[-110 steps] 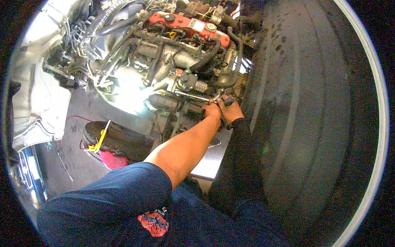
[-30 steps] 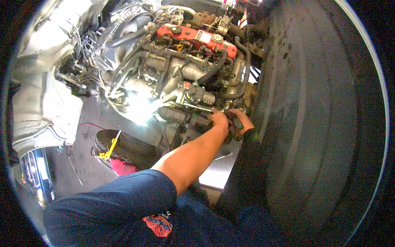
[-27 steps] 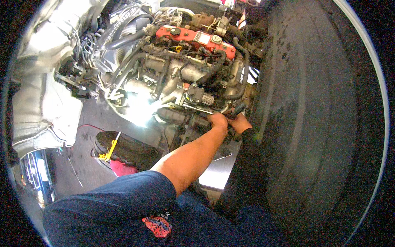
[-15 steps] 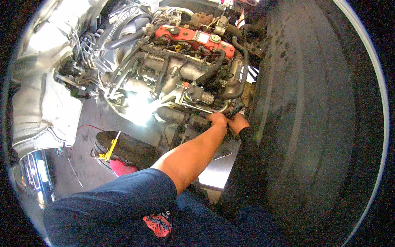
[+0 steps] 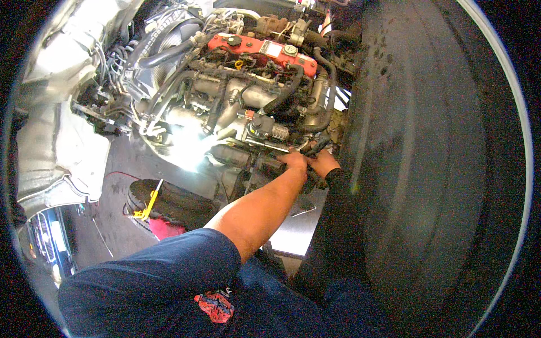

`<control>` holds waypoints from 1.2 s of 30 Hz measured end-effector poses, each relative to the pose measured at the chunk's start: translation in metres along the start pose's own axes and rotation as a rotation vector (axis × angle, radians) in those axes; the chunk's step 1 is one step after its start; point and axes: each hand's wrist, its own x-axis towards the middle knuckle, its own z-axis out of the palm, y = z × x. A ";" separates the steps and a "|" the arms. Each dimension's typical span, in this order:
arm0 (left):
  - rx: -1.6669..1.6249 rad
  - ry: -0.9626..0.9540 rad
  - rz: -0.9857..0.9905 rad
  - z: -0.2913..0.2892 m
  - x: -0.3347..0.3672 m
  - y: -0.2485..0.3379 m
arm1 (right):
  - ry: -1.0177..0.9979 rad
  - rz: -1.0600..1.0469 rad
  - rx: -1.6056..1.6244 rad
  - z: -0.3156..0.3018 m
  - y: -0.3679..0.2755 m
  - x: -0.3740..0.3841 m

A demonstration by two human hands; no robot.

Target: The person works on a car engine with the hood open, using a wrench to tighten bolts on the engine block. They repeatedly reach for tools from a nearby toolbox and apply them to different parts of the engine.

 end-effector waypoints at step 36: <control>-0.710 0.045 -0.250 -0.077 -0.104 0.054 | -0.038 -0.034 0.106 -0.013 -0.027 -0.002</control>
